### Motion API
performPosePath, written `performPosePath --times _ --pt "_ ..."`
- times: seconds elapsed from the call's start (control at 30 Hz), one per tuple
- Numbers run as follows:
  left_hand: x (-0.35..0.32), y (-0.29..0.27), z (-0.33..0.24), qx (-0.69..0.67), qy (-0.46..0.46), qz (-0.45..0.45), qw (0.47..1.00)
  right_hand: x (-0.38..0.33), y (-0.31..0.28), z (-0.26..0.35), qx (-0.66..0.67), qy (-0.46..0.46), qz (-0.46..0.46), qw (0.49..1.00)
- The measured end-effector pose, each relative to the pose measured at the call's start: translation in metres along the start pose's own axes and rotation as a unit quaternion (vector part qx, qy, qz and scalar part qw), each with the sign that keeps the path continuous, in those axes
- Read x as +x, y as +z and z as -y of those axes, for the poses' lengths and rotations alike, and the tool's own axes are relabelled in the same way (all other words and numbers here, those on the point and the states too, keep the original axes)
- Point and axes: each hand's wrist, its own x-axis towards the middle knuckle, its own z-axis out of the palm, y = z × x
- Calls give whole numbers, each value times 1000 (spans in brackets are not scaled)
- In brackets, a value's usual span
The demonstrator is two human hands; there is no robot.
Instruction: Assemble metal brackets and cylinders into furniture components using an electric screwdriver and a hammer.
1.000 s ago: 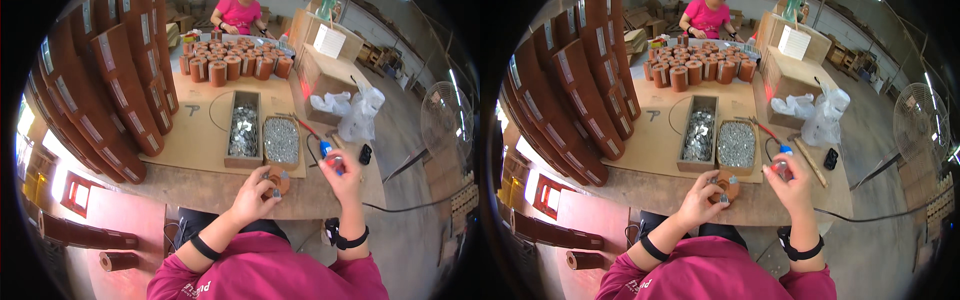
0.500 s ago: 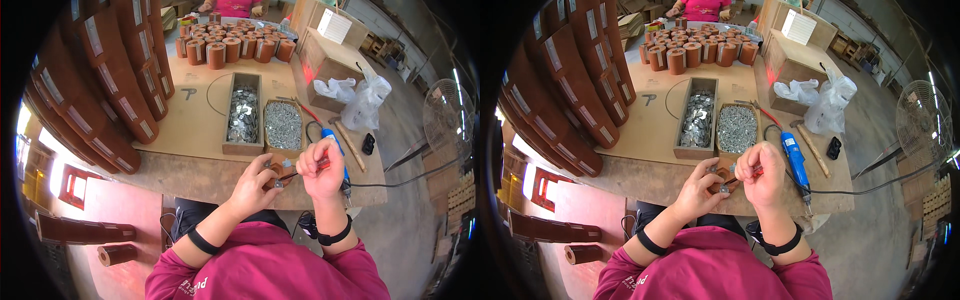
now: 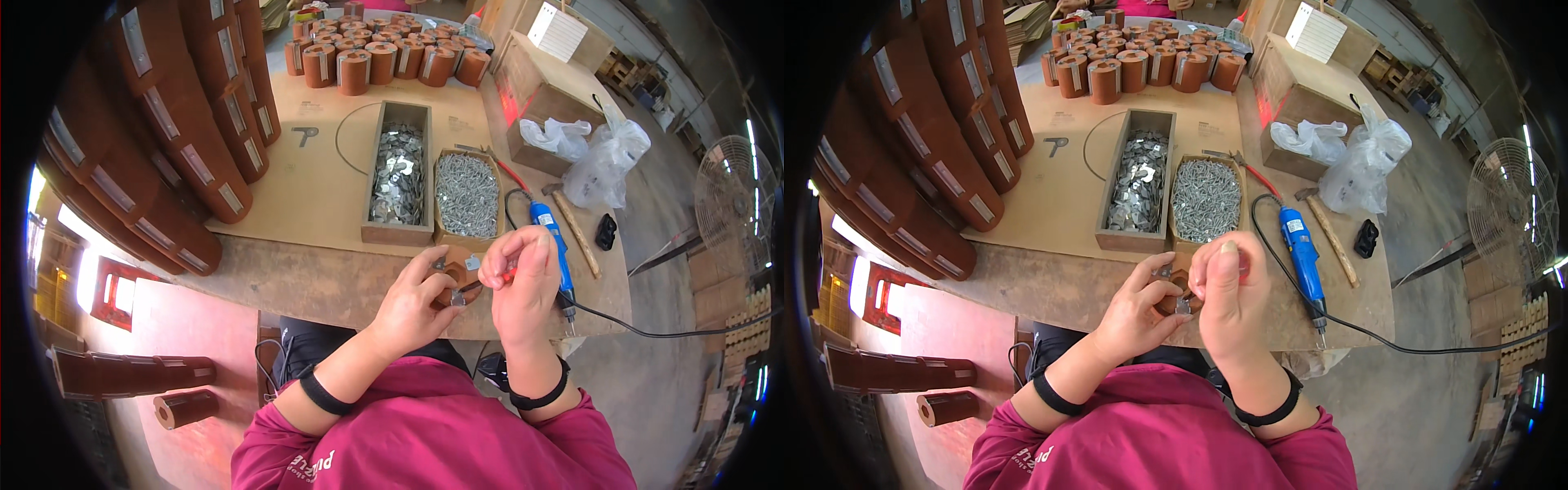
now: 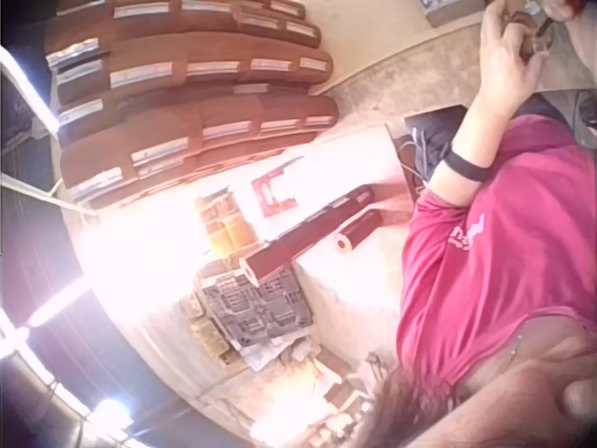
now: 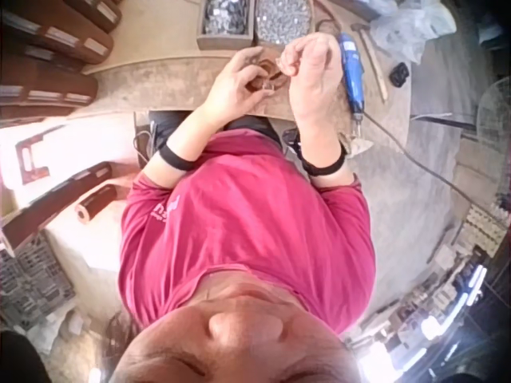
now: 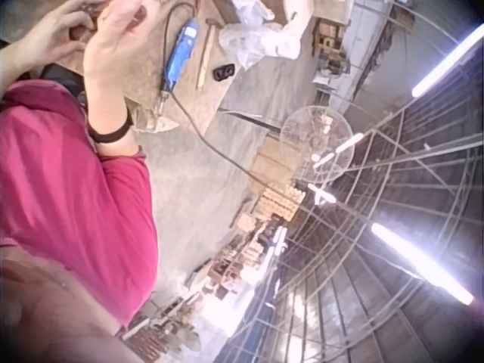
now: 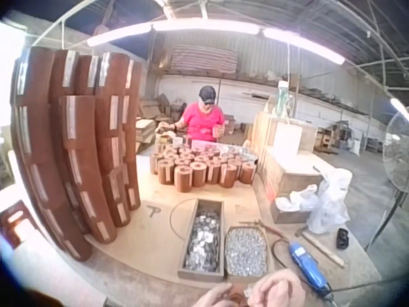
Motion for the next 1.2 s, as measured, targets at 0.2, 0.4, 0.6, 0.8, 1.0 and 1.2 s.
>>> performPosePath --times 0.2,0.4,0.6,0.8,1.0,1.2 --pt "1 1 2 -34 -18 16 999 5 3 4 -27 16 56 998" --pt "1 0 0 -34 -16 11 999 32 -28 5 107 125 244 956" --pt "2 3 3 -34 -12 -2 999 44 -17 9 54 171 393 902" --pt "2 0 3 -30 4 7 1000 22 2 15 -12 112 137 984" --pt "1 0 5 -15 1 -5 1000 15 -2 14 -84 6 2 996" --pt "1 0 5 -19 -9 1 1000 15 -6 9 -141 -52 -21 988"
